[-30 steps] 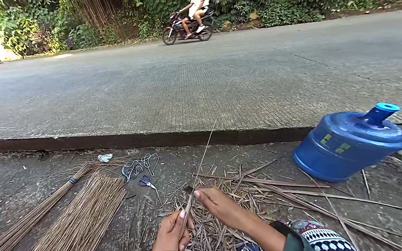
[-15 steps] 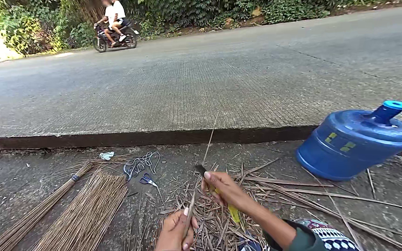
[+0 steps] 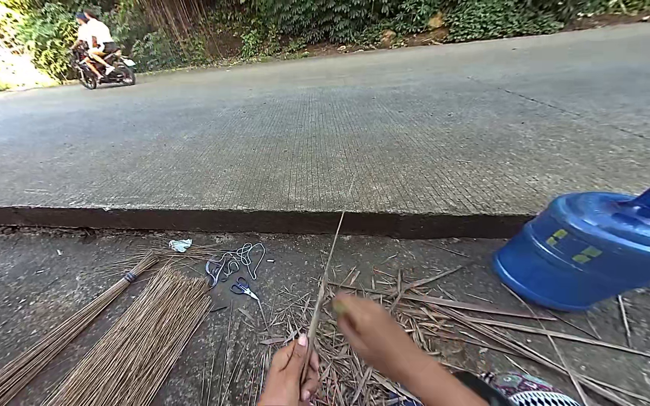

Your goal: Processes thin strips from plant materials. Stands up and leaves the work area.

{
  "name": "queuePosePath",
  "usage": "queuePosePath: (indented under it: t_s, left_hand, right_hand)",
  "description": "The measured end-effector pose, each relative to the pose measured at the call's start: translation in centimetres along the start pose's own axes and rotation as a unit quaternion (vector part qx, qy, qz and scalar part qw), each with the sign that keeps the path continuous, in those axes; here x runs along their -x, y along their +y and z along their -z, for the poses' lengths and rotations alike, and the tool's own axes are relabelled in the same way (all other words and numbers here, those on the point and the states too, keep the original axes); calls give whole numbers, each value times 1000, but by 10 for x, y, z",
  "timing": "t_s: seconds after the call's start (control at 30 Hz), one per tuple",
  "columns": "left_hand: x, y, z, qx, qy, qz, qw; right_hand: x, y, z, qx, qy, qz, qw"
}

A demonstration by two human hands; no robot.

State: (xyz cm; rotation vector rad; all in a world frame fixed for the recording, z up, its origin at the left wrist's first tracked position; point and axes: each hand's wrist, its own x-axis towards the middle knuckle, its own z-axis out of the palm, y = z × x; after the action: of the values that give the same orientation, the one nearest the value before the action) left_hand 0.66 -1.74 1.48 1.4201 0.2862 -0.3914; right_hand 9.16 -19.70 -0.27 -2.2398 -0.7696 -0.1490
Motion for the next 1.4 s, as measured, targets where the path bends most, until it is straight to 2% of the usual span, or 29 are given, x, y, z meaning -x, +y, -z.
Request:
queuePosePath:
  t_s: [0.1,0.2,0.33,0.47,0.73,0.83,0.9,1.0,1.07,1.17,1.27,1.4]
  left_hand:
    - [0,-1,2,29,6,-5,1000]
    - [1,2,2,25,9,-5,1000]
    - [-4,7,0,16,3,-3,1000]
    - [-2,12,0,18,-12,0,1000]
    - [2,6,-2,26,-33,4,999]
    - [5,6,-3,23,-54,14,998]
    - [10,1,-1,19,-56,16,998]
    - [9,2,1,31,-35,14,999]
    - [6,7,0,41,-20,18,999]
    - [5,8,-1,56,-3,11,998]
    - [6,5,1,71,16,-2,997]
    - [3,6,2,76,-6,-3,997]
  right_hand:
    - [8,-18,-27,159,10,107,981]
    - [0,-11,-30,232,47,118,964]
    - [-6,1,-29,254,79,128,956]
    - [-16,13,-21,262,79,67,960]
    - [-23,32,-14,313,121,40,941]
    - [-35,40,5,265,70,-107,956]
    - [-39,59,18,258,109,-130,951]
    - [-29,59,20,220,131,-96,962]
    - [-18,33,13,161,81,-75,981]
    - [0,-12,-9,127,37,26,991]
    - [8,-30,-32,198,41,106,974]
    - [0,-11,-39,250,101,156,950]
